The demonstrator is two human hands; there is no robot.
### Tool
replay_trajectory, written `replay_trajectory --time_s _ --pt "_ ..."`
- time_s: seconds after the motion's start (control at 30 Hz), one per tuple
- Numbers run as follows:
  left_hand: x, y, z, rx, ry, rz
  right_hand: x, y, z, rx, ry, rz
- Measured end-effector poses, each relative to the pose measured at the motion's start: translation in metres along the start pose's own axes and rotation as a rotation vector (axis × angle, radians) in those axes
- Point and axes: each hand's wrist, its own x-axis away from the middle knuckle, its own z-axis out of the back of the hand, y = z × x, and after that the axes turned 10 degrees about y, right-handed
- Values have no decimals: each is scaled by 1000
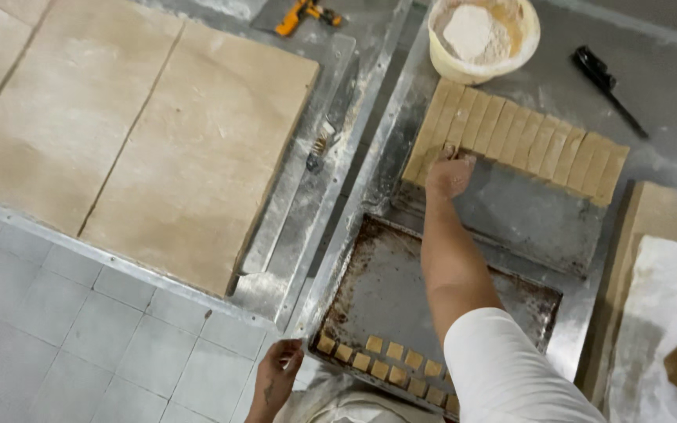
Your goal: The person arranges small square pieces of dough onto a metal baking tray by hand, placing them in a grid pattern.
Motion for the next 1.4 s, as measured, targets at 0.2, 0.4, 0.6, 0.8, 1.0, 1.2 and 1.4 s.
replay_trajectory --time_s 0.2,0.4,0.6,0.8,1.0,1.2,1.4 --pt "-9 15 0 20 -41 27 -6 -25 15 727 20 330" --pt "-12 58 -17 95 -202 -149 -2 -73 119 555 -556 255" --pt "-36 134 -88 -169 -341 -652 46 -92 225 1124 -1326 416" --pt "-67 206 -180 -601 -484 -955 68 -122 242 1356 -1301 587" --pt "-79 192 -217 -715 -522 -1105 56 -131 305 1173 -1098 856" --pt "-105 184 -243 -750 -594 -1258 50 -106 328 1280 -1096 968" --pt "-95 197 -235 -653 -551 -1308 45 -117 325 1213 -1094 1025"
